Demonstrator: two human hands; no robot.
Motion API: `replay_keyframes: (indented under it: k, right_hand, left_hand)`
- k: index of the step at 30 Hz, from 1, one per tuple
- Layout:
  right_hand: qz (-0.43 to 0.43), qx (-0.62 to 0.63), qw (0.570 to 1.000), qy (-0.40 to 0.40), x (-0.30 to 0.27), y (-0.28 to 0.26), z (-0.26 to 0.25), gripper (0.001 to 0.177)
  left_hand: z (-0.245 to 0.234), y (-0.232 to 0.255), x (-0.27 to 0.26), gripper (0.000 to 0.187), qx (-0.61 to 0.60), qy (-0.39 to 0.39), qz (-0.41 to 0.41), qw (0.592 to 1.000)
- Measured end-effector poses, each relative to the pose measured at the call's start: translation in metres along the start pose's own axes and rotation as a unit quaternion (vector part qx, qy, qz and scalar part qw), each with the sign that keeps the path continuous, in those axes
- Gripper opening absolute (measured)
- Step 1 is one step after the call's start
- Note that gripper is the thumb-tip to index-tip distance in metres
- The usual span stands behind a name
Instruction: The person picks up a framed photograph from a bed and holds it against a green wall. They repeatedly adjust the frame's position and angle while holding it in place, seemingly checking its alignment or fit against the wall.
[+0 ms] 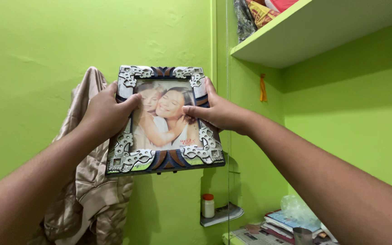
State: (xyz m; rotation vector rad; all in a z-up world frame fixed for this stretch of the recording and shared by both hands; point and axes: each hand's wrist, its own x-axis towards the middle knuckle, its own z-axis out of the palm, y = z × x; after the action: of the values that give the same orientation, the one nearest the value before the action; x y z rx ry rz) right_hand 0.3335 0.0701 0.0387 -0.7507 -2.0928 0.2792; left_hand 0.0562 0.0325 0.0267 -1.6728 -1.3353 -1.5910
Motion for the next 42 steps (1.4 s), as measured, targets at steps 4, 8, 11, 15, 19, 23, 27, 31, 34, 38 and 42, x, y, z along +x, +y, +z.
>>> replay_keyframes:
  k: [4, 8, 11, 15, 19, 23, 27, 31, 34, 38, 42]
  right_hand:
    - [0.020, 0.000, 1.000, -0.001, 0.000, -0.001, -0.005, 0.135]
    - [0.031, -0.006, 1.000, 0.002, 0.002, -0.001, -0.005, 0.135]
    - [0.016, -0.008, 1.000, 0.003, 0.006, 0.003, -0.006, 0.136]
    - [0.014, -0.011, 1.000, 0.003, 0.016, 0.009, -0.006, 0.136]
    - [-0.032, -0.041, 0.999, -0.002, 0.018, 0.011, -0.007, 0.137]
    - [0.020, -0.028, 0.999, -0.010, 0.013, 0.003, -0.004, 0.137]
    - [0.034, 0.002, 0.999, -0.007, 0.007, 0.000, 0.002, 0.138]
    - [0.026, -0.032, 0.999, -0.003, 0.011, 0.003, 0.003, 0.137]
    - [-0.011, -0.048, 0.999, -0.001, 0.015, 0.010, 0.002, 0.137]
    - [-0.011, -0.056, 0.998, -0.002, 0.020, 0.015, 0.001, 0.137]
    - [-0.009, -0.054, 0.999, -0.005, 0.021, 0.014, 0.002, 0.136]
  left_hand:
    - [0.000, 0.007, 0.001, 0.074, 0.021, 0.004, -0.009, 1.000]
    - [-0.001, 0.006, 0.004, 0.070, 0.009, -0.018, -0.028, 0.999]
    - [0.002, 0.003, 0.006, 0.074, 0.007, -0.008, -0.010, 1.000]
    - [0.003, 0.000, 0.009, 0.080, 0.021, 0.015, 0.007, 1.000]
    - [0.001, 0.002, 0.006, 0.076, -0.005, -0.023, -0.039, 0.999]
    - [-0.001, 0.003, 0.003, 0.071, -0.022, -0.015, -0.015, 1.000]
    - [0.001, -0.002, 0.003, 0.070, -0.002, -0.016, -0.023, 1.000]
    - [0.003, -0.004, 0.004, 0.070, 0.022, 0.007, 0.004, 1.000]
    - [0.002, -0.002, 0.004, 0.065, -0.001, -0.009, -0.005, 1.000]
    - [0.002, -0.001, 0.004, 0.062, -0.037, -0.033, -0.034, 0.998]
    - [0.003, -0.004, 0.006, 0.066, -0.027, -0.029, -0.013, 0.999]
